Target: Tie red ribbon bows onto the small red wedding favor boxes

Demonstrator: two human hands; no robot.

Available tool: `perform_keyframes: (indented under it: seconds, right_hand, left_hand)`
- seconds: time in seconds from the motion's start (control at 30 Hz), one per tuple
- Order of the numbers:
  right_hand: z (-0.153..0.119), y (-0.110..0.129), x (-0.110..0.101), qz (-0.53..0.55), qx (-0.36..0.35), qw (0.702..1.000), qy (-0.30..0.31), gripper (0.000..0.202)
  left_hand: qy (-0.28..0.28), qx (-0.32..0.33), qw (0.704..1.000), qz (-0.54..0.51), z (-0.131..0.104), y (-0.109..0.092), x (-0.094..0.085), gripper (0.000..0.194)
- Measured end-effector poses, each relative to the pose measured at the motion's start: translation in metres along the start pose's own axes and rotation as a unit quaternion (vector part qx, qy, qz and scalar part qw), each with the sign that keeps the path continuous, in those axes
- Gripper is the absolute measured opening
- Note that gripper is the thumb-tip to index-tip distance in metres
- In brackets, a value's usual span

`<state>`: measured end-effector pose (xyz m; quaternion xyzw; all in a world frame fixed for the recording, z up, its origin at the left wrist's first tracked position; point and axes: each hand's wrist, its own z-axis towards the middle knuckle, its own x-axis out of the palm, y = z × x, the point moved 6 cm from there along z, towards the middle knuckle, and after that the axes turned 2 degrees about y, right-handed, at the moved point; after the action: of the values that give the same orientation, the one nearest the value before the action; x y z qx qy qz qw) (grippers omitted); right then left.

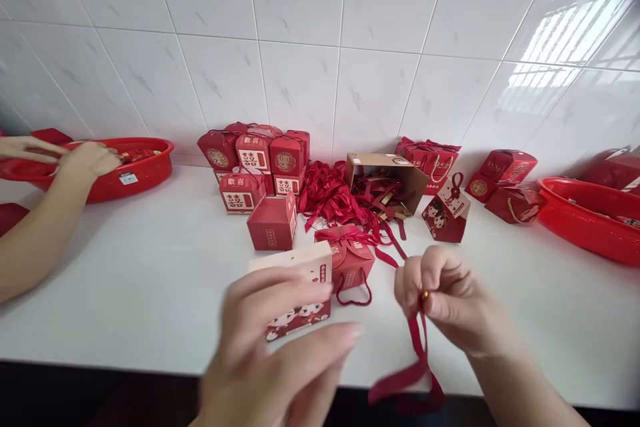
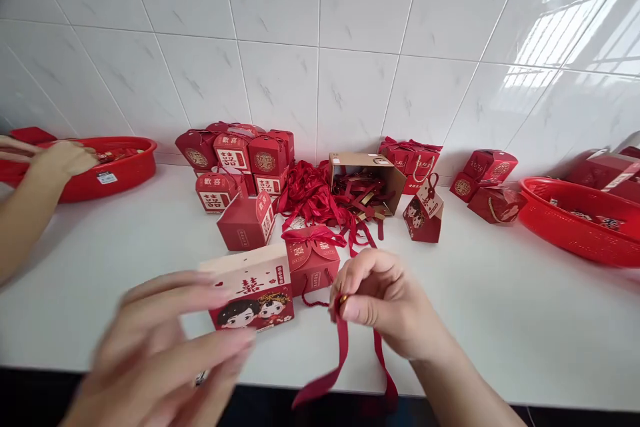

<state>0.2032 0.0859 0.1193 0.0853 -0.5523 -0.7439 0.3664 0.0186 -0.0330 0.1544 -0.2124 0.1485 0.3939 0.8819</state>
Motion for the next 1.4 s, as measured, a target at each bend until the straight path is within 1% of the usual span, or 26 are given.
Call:
perform_keyframes:
  seconds: [0.07, 0.13, 0.2, 0.3, 0.37, 0.5, 0.57, 0.73, 0.83, 0.9, 0.93, 0.97, 1.03, 1.07, 1.1, 1.13, 1.2, 1.23, 1.27, 1.3, 1.33, 1.37, 1.4]
  right_hand:
    - [-0.006, -0.017, 0.020, 0.096, 0.058, 0.993, 0.040, 0.023]
    - [-0.011, -0.030, 0.032, 0.163, 0.109, 0.979, 0.057, 0.024]
    - [-0.015, -0.040, 0.039, 0.197, 0.157, 0.966, 0.060, 0.026]
    - [-0.021, -0.050, 0.045, 0.210, 0.219, 0.951, 0.062, 0.027]
    - [-0.022, -0.053, 0.048, 0.212, 0.231, 0.948, 0.057, 0.026]
    - [-0.021, -0.055, 0.051, 0.210, 0.199, 0.957, 0.035, 0.019]
    - [-0.020, -0.056, 0.051, 0.196, 0.178, 0.964, 0.023, 0.018]
    - [-0.016, -0.054, 0.048, 0.092, 0.105, 0.990, -0.022, 0.014]
    - [-0.015, -0.054, 0.050, 0.059, 0.079, 0.994, -0.037, 0.012]
    - [-0.015, -0.054, 0.050, 0.040, 0.067, 0.996, -0.043, 0.011]
    - [-0.015, -0.055, 0.049, 0.029, 0.059, 0.997, -0.049, 0.010]
    - [-0.016, -0.055, 0.046, 0.020, 0.050, 0.997, -0.058, 0.010]
    - [-0.016, -0.056, 0.041, 0.005, 0.037, 0.996, -0.075, 0.010]
    - [-0.016, -0.056, 0.038, 0.000, 0.031, 0.996, -0.079, 0.011]
    - [-0.015, -0.057, 0.036, -0.005, 0.027, 0.997, -0.077, 0.010]
    - [-0.013, -0.057, 0.034, -0.011, 0.022, 0.997, -0.073, 0.010]
    - [-0.009, -0.057, 0.030, -0.029, 0.012, 0.997, -0.070, 0.010]
    - [-0.007, -0.056, 0.028, -0.043, 0.005, 0.996, -0.075, 0.010]
    - [-0.005, -0.056, 0.027, -0.059, 0.000, 0.995, -0.081, 0.010]
    - [-0.004, -0.056, 0.026, -0.078, -0.005, 0.993, -0.087, 0.010]
    - [-0.003, -0.057, 0.026, -0.099, -0.010, 0.991, -0.091, 0.010]
    - [-0.002, -0.058, 0.027, -0.121, -0.013, 0.988, -0.091, 0.009]
    - [-0.001, -0.059, 0.029, -0.142, -0.016, 0.986, -0.089, 0.009]
  left_hand:
    - [0.032, 0.056, 0.998, -0.023, 0.014, -0.011, 0.017, 0.036]
    - [0.045, 0.090, 0.994, -0.032, 0.021, -0.014, 0.026, 0.034]
    - [0.042, 0.097, 0.994, -0.034, 0.020, -0.012, 0.028, 0.032]
    - [0.038, 0.096, 0.994, -0.037, 0.013, -0.008, 0.026, 0.028]
    - [0.039, 0.100, 0.994, -0.025, 0.009, -0.007, 0.024, 0.025]
    - [0.026, 0.111, 0.993, 0.015, 0.003, -0.004, 0.021, 0.021]
    - [0.021, 0.100, 0.994, 0.025, -0.001, -0.001, 0.021, 0.021]
    - [0.015, 0.035, 0.999, 0.028, -0.012, 0.006, 0.025, 0.019]
    - [0.012, 0.004, 1.000, 0.022, -0.019, 0.010, 0.027, 0.020]
    - [0.014, -0.014, 0.999, 0.031, -0.024, 0.017, 0.028, 0.019]
    - [0.005, -0.032, 0.999, 0.040, -0.026, 0.023, 0.027, 0.024]
    - [-0.013, -0.057, 0.997, 0.053, -0.028, 0.031, 0.024, 0.034]
    - [-0.060, -0.132, 0.987, 0.075, -0.033, 0.054, 0.016, 0.064]
    - [-0.072, -0.176, 0.979, 0.072, -0.034, 0.066, 0.014, 0.076]
    - [-0.069, -0.218, 0.972, 0.051, -0.035, 0.079, 0.013, 0.085]
    - [-0.052, -0.258, 0.965, 0.011, -0.036, 0.091, 0.016, 0.089]
    - [-0.007, -0.323, 0.940, -0.111, -0.036, 0.109, 0.025, 0.092]
    - [0.008, -0.344, 0.924, -0.169, -0.036, 0.114, 0.030, 0.090]
    - [0.020, -0.358, 0.910, -0.209, -0.036, 0.116, 0.033, 0.084]
    - [0.032, -0.364, 0.902, -0.229, -0.036, 0.116, 0.036, 0.071]
    - [0.045, -0.363, 0.901, -0.233, -0.037, 0.115, 0.038, 0.054]
    - [0.054, -0.355, 0.905, -0.228, -0.037, 0.113, 0.040, 0.036]
    - [0.061, -0.344, 0.910, -0.222, -0.038, 0.110, 0.041, 0.022]
